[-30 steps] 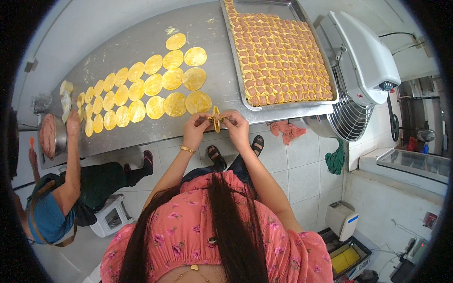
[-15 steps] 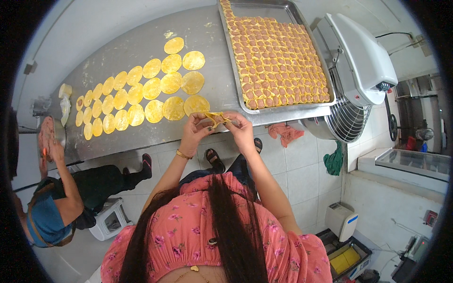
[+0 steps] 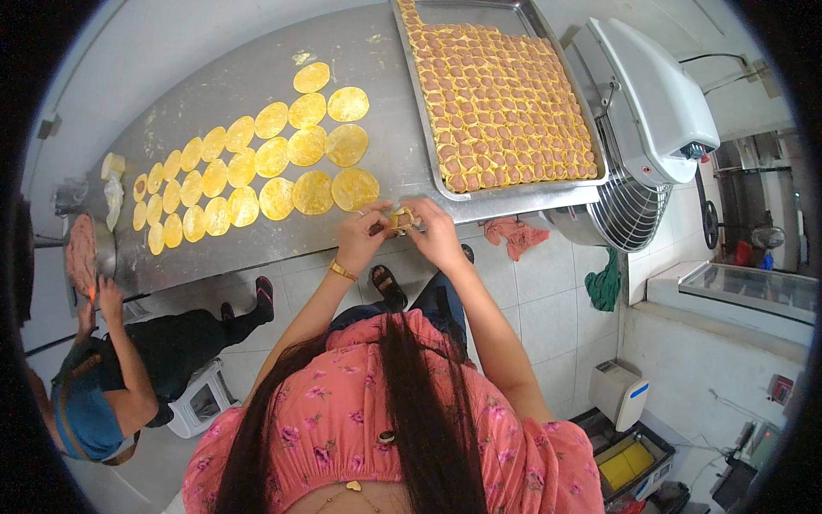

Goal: The person places a small brown filling onto yellow circular dough pieces, folds them into half-moon shapes, and arranges them on a metal tray. Another person is visible in the background preparing dough.

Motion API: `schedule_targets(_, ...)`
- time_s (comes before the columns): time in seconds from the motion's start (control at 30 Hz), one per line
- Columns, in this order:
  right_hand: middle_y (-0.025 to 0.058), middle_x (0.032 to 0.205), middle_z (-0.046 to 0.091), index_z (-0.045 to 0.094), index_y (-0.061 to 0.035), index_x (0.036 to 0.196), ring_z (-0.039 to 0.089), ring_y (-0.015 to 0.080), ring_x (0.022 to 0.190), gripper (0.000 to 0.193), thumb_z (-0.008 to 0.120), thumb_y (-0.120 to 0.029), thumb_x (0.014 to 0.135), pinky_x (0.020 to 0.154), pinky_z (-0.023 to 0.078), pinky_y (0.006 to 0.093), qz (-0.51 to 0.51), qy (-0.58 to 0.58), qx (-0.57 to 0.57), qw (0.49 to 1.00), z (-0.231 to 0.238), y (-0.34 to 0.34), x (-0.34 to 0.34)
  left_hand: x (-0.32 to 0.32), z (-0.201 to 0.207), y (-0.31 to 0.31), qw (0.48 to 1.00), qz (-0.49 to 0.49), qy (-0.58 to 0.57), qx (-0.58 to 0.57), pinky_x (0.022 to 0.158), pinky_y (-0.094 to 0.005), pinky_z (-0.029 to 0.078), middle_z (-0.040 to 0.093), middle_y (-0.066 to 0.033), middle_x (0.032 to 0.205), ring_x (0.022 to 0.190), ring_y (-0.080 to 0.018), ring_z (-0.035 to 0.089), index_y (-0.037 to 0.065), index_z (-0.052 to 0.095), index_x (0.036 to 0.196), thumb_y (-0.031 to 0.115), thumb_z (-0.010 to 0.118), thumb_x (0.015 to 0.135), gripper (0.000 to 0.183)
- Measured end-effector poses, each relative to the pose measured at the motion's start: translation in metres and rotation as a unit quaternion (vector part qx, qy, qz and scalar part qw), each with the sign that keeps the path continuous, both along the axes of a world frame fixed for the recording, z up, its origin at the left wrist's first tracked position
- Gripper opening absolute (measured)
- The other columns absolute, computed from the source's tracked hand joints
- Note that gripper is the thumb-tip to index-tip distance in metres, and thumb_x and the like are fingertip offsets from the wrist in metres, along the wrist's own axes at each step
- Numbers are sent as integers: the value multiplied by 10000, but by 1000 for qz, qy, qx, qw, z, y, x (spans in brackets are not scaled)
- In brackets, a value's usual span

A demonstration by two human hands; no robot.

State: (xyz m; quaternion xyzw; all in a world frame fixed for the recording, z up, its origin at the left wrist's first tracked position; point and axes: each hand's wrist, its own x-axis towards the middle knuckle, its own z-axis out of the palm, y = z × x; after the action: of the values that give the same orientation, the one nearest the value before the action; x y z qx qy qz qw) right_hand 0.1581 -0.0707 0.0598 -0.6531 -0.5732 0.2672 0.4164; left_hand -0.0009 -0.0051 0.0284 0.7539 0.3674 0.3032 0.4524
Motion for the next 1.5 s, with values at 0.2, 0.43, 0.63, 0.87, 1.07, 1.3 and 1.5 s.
schedule_targets(0.2,126,956,607,605,-34,1036,609,287,860,384,665,49,665,710,494,340,69,-103,26,992,-3,12,12,2,8,7,998,-32,30,-49,680,-287,541,659,-102,948,782,-199,673,13,577,880,-14,706,703,221)
schedule_targets(0.43,133,925,599,608,-33,1001,590,318,865,363,627,77,655,721,483,367,42,-79,-20,996,-2,11,10,1,11,12,994,-39,27,-103,670,-292,533,667,-107,808,738,-187,672,24,609,986,16,728,690,319)
schedule_targets(0.63,148,933,585,609,-24,974,571,361,894,332,601,78,658,744,471,397,32,-34,-33,998,0,5,8,3,9,15,994,-48,89,-42,614,-280,504,658,-88,734,654,-174,642,35,635,895,60,764,657,271)
schedule_targets(0.87,133,948,586,613,-37,982,570,350,910,346,613,75,655,751,478,385,35,-70,-6,997,-1,5,4,7,13,15,989,-54,141,-3,611,-295,497,646,-82,733,646,-183,630,39,614,871,71,768,650,271)
schedule_targets(1.07,135,961,588,612,-37,994,574,347,913,364,613,77,648,758,476,384,41,-47,-31,998,-2,7,7,2,9,16,994,-71,84,-20,645,-289,513,656,-93,786,702,-193,654,34,602,935,51,740,684,286)
schedule_targets(1.3,136,980,584,610,-35,1025,572,350,920,395,641,43,639,781,477,384,23,-34,-41,998,5,0,7,4,10,13,991,-72,116,4,639,-301,512,643,-100,757,688,-204,649,44,606,986,55,732,689,323)
schedule_targets(1.5,149,957,580,616,-44,999,575,348,899,358,651,25,649,762,478,386,11,-45,-51,998,-1,-4,2,9,14,11,989,-83,119,39,616,-353,485,628,-110,726,685,-267,625,69,598,965,125,711,711,284)
